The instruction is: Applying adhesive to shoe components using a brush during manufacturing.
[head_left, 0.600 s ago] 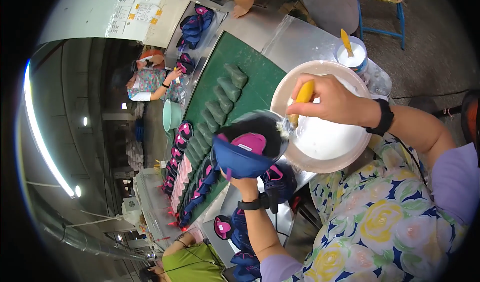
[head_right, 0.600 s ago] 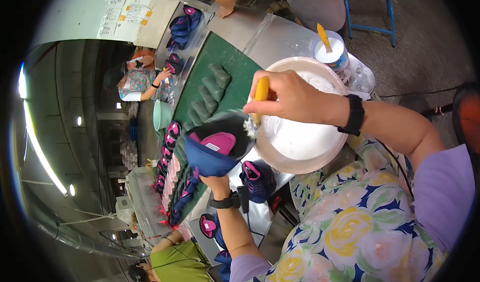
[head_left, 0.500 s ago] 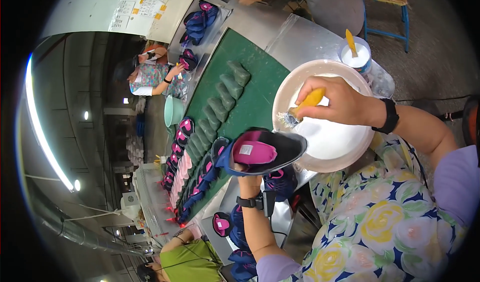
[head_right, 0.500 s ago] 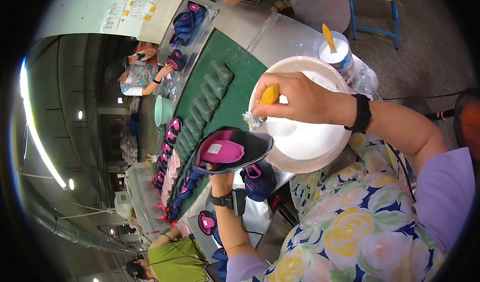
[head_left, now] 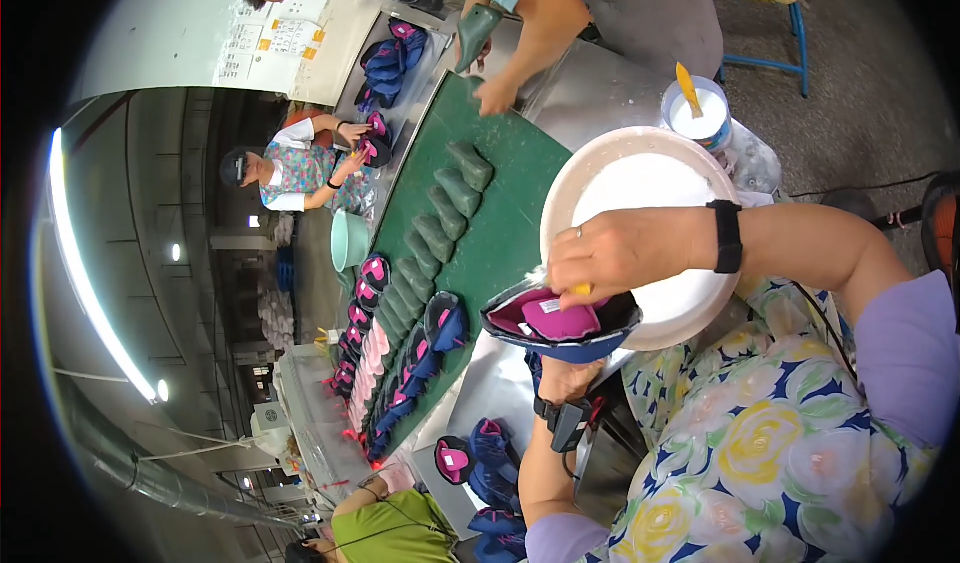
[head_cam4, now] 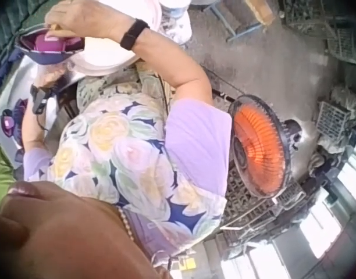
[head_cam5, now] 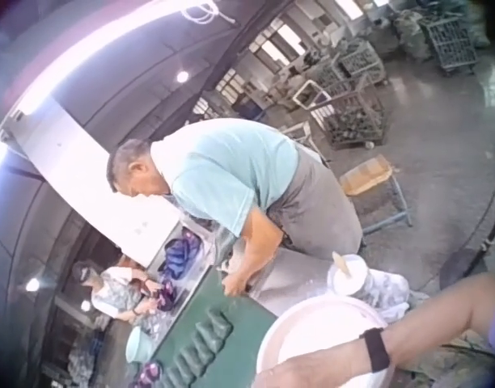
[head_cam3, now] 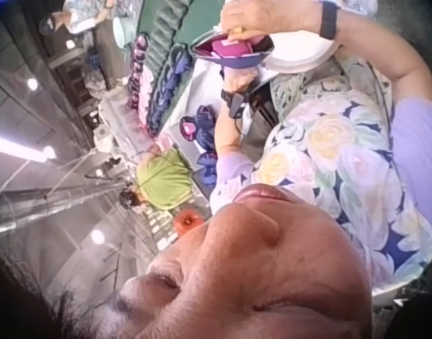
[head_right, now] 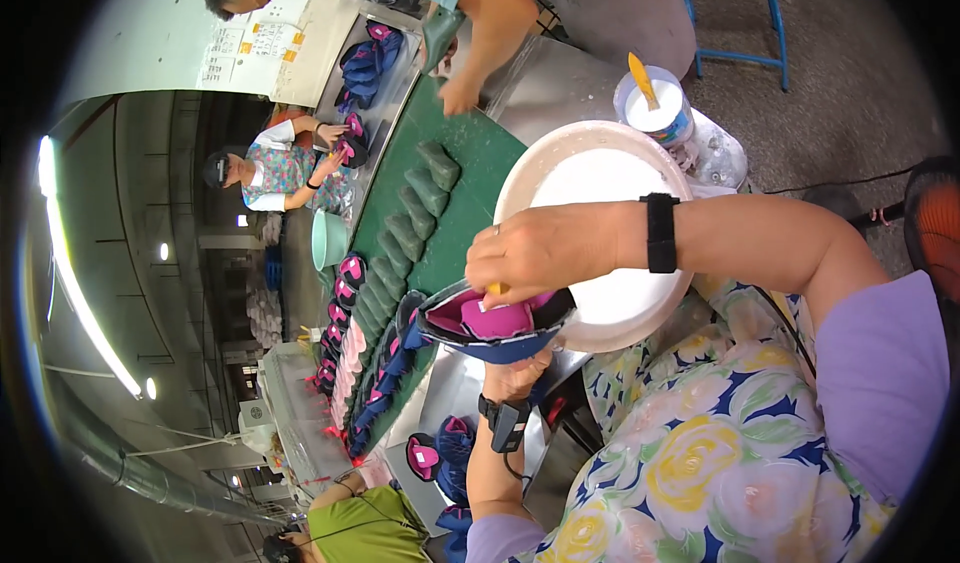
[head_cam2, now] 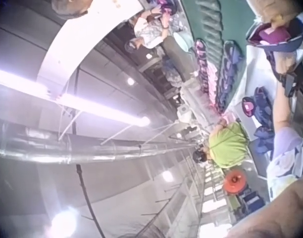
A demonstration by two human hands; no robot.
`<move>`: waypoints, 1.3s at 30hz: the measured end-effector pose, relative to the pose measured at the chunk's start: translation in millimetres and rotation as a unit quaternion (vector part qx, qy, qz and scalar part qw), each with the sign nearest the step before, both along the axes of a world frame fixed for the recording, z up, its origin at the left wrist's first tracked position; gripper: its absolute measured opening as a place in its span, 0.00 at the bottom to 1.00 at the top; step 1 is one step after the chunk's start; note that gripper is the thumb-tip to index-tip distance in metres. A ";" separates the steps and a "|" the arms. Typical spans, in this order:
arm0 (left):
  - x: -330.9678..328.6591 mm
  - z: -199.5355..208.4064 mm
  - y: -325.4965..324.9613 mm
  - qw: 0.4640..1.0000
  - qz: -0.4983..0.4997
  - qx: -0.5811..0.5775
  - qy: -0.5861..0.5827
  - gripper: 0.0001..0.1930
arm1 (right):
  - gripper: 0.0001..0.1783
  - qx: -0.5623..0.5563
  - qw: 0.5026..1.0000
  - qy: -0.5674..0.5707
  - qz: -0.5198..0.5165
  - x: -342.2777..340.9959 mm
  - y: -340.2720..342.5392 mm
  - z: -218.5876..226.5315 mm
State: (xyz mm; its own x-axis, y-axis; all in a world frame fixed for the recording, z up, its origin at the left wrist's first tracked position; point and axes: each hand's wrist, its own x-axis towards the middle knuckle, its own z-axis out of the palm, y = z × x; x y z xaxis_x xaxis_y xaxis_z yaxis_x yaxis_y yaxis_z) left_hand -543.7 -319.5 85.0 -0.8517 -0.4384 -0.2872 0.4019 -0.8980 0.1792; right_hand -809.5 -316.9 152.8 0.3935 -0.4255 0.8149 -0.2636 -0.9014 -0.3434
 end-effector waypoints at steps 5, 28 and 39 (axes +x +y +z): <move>17.7 -17.8 -6.1 0.998 0.052 0.003 -0.043 0.23 | 0.15 0.169 0.984 -0.021 -0.045 -4.4 -1.6 -3.7; 60.9 -22.0 -35.8 0.853 0.291 -0.320 -0.291 0.25 | 0.13 0.246 0.968 0.046 -0.011 -13.7 13.1 13.5; 97.9 -34.8 -39.9 0.743 0.360 -0.468 -0.314 0.26 | 0.11 0.219 0.975 0.017 -0.034 -15.1 17.6 -1.0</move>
